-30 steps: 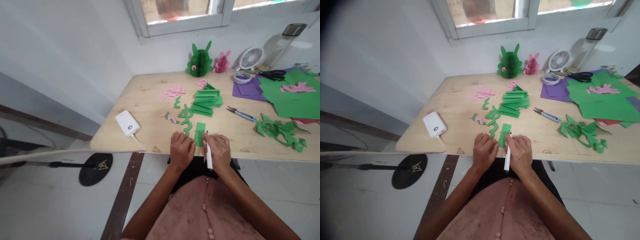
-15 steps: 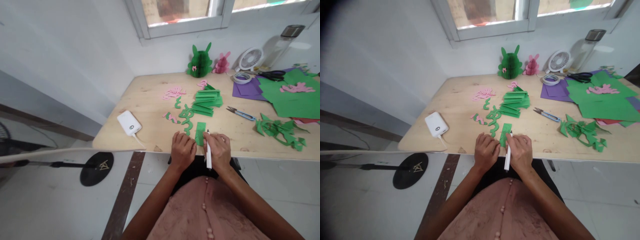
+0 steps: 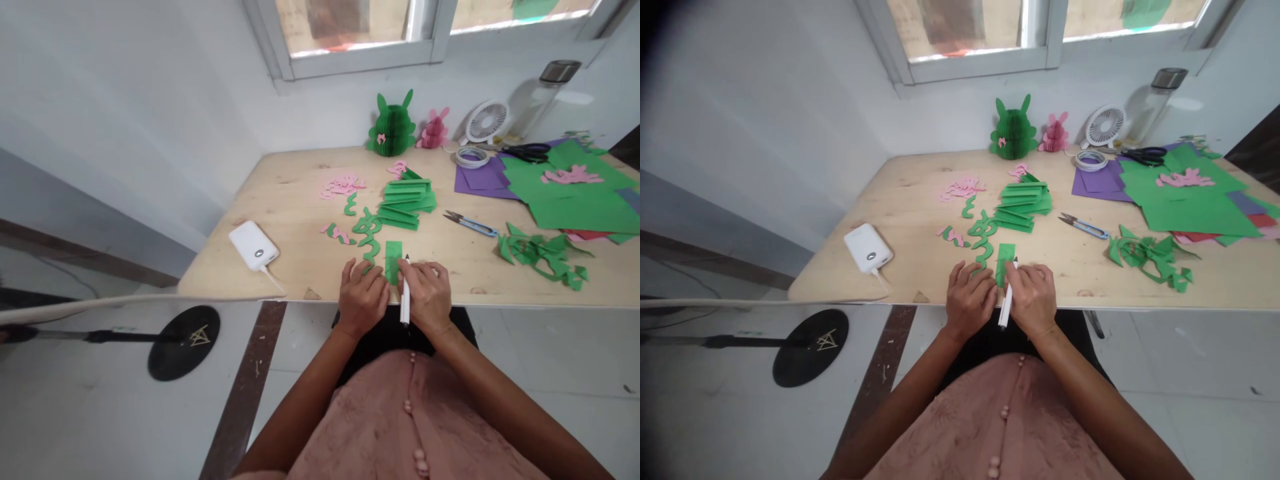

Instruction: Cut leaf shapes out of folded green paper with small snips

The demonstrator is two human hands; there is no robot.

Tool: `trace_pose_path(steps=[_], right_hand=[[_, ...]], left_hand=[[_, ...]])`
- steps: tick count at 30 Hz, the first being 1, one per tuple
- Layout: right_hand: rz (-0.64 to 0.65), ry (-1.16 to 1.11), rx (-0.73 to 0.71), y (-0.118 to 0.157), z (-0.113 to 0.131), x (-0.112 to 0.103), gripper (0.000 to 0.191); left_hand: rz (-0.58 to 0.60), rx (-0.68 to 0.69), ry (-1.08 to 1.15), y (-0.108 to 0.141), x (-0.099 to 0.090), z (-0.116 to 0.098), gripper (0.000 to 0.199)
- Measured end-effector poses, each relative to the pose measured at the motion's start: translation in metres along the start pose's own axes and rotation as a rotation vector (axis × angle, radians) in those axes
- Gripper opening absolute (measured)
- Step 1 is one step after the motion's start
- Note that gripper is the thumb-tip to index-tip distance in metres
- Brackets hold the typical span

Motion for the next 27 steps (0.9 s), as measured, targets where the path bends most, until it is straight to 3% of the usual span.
trace_pose_path(steps=[10,16,19,24,27], right_hand=[[0.032,0.002,-0.007,0.0,0.0,0.0,0.029],[0.04,-0.063,0.087,-0.001,0.0,-0.003,0.027],[0.009,-0.15,0.163,-0.003,-0.011,-0.009,0.029],[0.075,-0.101,-0.024,-0.017,-0.051,-0.018,0.032],[0.208,-0.022,-0.195,-0.027,-0.073,-0.016,0.035]], left_hand=[[0.075,-0.039,0.016,-0.002,-0.003,-0.001,0.008],[0.066,-0.045,0.032,-0.003,-0.004,-0.001,0.008],[0.063,-0.073,0.055,-0.003,-0.004,0.0,0.007],[0.037,-0.146,0.139,-0.005,-0.008,0.0,0.009],[-0.004,-0.262,0.208,-0.017,-0.013,0.004,0.012]])
Point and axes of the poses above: each hand's wrist, its own y-axis away from the middle knuckle, its own x-axis out of the palm, z = x × y, the point moved 1 cm from there along -y, towards the middle knuckle, and after that the axes turned 14 degrees about -z, right-handed, at the moved point
